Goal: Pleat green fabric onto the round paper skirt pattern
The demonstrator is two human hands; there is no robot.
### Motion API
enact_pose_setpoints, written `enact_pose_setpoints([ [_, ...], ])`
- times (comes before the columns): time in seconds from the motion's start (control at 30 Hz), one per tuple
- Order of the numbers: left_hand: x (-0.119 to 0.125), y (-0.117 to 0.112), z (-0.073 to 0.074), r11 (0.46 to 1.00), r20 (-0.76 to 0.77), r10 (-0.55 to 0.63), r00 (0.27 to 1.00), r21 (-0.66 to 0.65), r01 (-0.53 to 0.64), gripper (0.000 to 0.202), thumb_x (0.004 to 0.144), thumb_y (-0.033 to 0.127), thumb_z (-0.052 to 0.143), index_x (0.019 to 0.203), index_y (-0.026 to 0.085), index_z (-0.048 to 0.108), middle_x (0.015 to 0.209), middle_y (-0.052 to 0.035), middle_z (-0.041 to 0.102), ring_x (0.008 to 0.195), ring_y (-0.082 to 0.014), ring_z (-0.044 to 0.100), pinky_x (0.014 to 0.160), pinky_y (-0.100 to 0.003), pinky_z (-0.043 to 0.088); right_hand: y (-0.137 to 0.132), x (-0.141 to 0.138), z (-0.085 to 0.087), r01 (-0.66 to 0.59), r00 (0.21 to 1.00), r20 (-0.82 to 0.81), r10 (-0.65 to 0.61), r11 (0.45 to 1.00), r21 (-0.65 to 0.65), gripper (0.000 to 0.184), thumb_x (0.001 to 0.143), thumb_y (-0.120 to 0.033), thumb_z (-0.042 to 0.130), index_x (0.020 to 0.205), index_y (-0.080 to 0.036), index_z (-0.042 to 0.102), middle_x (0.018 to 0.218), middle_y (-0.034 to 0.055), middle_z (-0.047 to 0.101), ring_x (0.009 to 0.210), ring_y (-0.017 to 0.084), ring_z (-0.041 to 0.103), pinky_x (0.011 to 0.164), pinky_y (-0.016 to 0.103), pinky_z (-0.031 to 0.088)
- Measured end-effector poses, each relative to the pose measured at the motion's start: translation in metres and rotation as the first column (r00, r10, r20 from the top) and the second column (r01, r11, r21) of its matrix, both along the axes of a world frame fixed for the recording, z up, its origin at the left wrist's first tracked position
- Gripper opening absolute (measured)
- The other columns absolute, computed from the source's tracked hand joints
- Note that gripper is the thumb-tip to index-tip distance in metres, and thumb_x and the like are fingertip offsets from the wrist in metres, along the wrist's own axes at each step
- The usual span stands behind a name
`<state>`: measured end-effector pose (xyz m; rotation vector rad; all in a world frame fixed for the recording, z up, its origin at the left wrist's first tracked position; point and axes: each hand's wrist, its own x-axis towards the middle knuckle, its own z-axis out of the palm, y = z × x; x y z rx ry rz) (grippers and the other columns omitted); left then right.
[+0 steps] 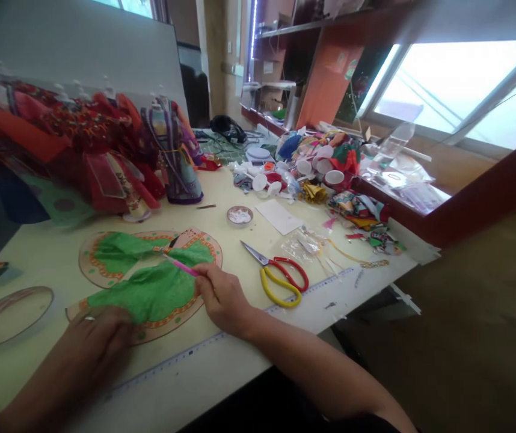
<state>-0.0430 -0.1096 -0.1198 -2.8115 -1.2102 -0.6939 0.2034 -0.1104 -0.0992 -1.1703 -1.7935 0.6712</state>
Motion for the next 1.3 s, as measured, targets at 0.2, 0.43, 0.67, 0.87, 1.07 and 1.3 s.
enact_pose_setpoints([
  [0.2,-0.012,-0.002,-0.007,0.992,0.017,0.038,0.999,0.116,-0.040,0.024,0.088,0.022,0.038,0.066,0.020,0.049,0.065,-0.0029,0.058,0.061,-0.0175,0.052,0.067,-0.035,0.039,-0.003,0.023,0.012,0.150,0.988,0.027,-0.150,0.989,-0.017,0.010,0.085,-0.025,0.046,0.093,-0.020,0.047,0.065,-0.0037,0.047,0.055,0.010,0.044,0.051,0.021,0.038],
  [0.43,-0.019,0.004,-0.010,0.974,0.038,0.063,0.997,0.216,-0.069,0.021,0.086,0.027,0.044,0.098,0.016,0.056,0.084,-0.0081,0.067,0.081,-0.0224,0.061,0.077,-0.036,0.044,0.043,0.154,0.014,0.501,0.783,0.374,-0.498,0.860,0.097,0.021,0.084,-0.019,0.038,0.089,-0.016,0.058,0.077,0.0043,0.060,0.070,0.016,0.054,0.065,0.027,0.041],
  [0.67,-0.029,0.017,-0.025,0.978,-0.080,0.050,0.996,0.207,-0.033,0.021,0.081,0.033,0.054,0.096,0.020,0.061,0.085,-0.0029,0.070,0.080,-0.0198,0.063,0.076,-0.031,0.046,0.063,0.207,-0.005,0.421,0.691,0.616,-0.379,0.903,0.084,0.022,0.076,-0.012,0.047,0.082,-0.018,0.067,0.091,0.0066,0.063,0.086,0.018,0.054,0.076,0.027,0.040],
  [0.87,-0.027,0.012,-0.026,0.989,-0.075,0.056,0.996,0.138,-0.046,0.022,0.082,0.033,0.052,0.097,0.019,0.060,0.086,-0.0039,0.069,0.081,-0.0202,0.062,0.079,-0.034,0.044,0.071,0.208,-0.007,0.367,0.667,0.679,-0.307,0.928,0.060,0.031,0.082,-0.015,0.042,0.104,-0.020,0.064,0.105,0.0065,0.062,0.097,0.018,0.054,0.083,0.027,0.040],
  [1.07,-0.019,0.006,-0.018,0.964,0.057,0.081,0.995,0.251,-0.093,0.020,0.085,0.030,0.048,0.099,0.018,0.056,0.084,-0.0059,0.068,0.082,-0.0204,0.061,0.083,-0.035,0.044,0.075,0.212,-0.002,0.349,0.658,0.709,-0.254,0.937,0.013,0.024,0.083,-0.018,0.044,0.096,-0.019,0.065,0.101,0.0061,0.063,0.091,0.017,0.056,0.077,0.024,0.041],
  [1.3,-0.021,0.006,-0.015,0.969,0.067,0.069,0.995,0.233,-0.083,0.021,0.082,0.028,0.053,0.101,0.019,0.056,0.086,-0.0065,0.069,0.083,-0.0216,0.062,0.082,-0.036,0.046,0.080,0.204,0.001,0.449,0.613,0.726,-0.313,0.893,0.006,0.019,0.082,-0.026,0.047,0.084,-0.016,0.063,0.084,0.0063,0.065,0.073,0.016,0.056,0.062,0.024,0.038],
])
